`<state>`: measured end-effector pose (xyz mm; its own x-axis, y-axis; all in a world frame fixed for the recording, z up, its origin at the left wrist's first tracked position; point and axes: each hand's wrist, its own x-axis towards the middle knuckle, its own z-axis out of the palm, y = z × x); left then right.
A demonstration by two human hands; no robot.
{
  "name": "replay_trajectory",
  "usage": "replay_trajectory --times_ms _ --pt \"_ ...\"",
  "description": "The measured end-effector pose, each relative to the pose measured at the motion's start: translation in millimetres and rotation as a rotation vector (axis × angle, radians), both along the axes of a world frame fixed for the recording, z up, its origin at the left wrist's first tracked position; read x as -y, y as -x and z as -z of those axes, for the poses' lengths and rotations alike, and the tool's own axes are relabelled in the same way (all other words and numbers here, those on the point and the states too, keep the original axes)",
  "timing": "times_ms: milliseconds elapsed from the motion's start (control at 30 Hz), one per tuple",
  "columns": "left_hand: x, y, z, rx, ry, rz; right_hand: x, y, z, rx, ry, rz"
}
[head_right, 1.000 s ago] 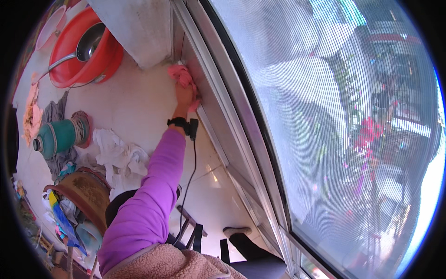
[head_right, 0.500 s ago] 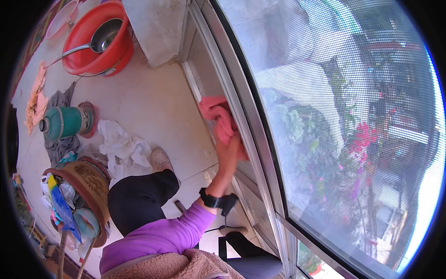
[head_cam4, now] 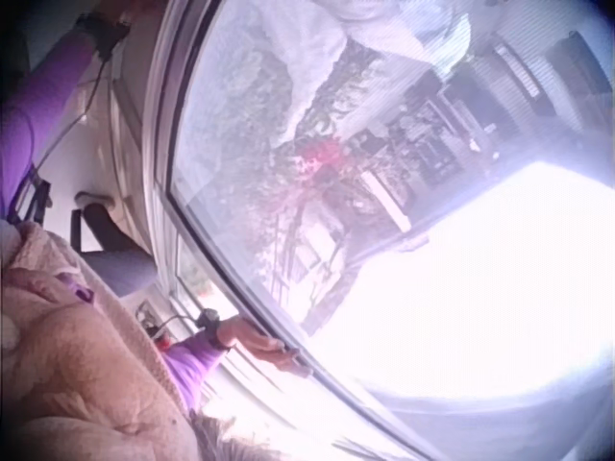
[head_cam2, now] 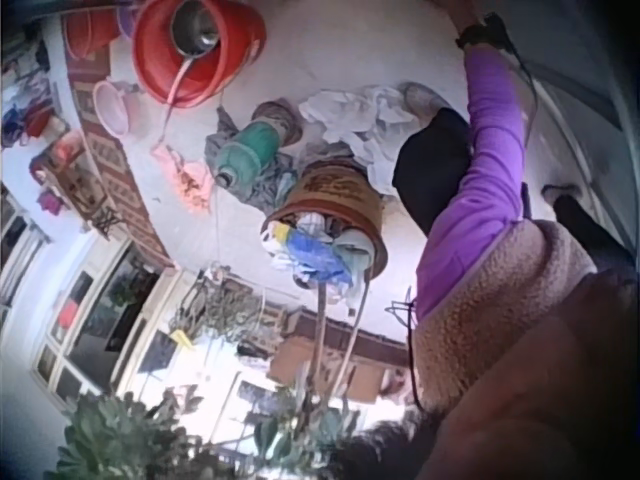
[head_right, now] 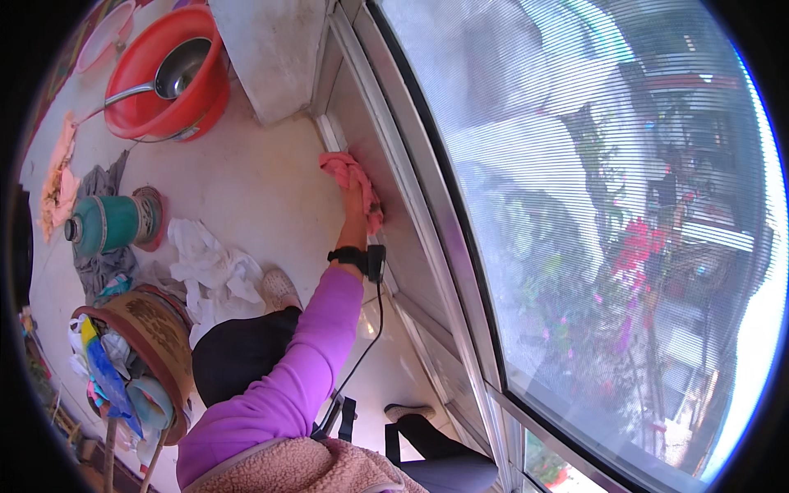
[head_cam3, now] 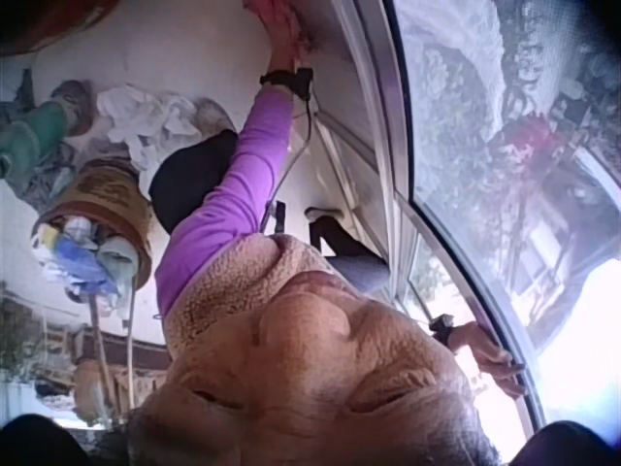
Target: The person cleans the window frame and glass using a pink cloth. They wipe the lower frame, then the glass pane, and continue along the frame edges.
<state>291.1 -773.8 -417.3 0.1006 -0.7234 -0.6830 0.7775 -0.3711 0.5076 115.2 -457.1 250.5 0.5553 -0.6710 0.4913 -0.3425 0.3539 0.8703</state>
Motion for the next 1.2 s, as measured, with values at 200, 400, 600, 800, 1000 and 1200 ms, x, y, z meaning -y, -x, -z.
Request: replay_trajectory --times_ms 200,400,600,800,1000,1200 --pt "-46.9 14.7 -155.4 -0.287 0.28 -0.198 0.1 1.3 4.3 0.047 0.032 -0.045" --pt "-8.3 9.8 -232.1 -0.215 0.527 -0.277 -0.9 -1.5 4.7 0.06 0.018 -0.026" --pt "83.6 -38.3 -185.3 0.8 0.446 -0.155 -2.2 1.4 3.3 0.032 0.015 -0.013" --pt "73.4 -72.0 -246.3 0.109 0.274 -0.35 -1.5 4.6 3.2 0.138 0.08 -0.091" --pt "83.2 -71.8 -309.5 0.816 0.581 -0.378 -0.1 1.2 2.7 0.209 0.116 -0.118" --pt "121.0 -91.6 -334.5 1.112 0.566 -0.101 1.7 -0.1 5.1 0.246 0.091 -0.182"
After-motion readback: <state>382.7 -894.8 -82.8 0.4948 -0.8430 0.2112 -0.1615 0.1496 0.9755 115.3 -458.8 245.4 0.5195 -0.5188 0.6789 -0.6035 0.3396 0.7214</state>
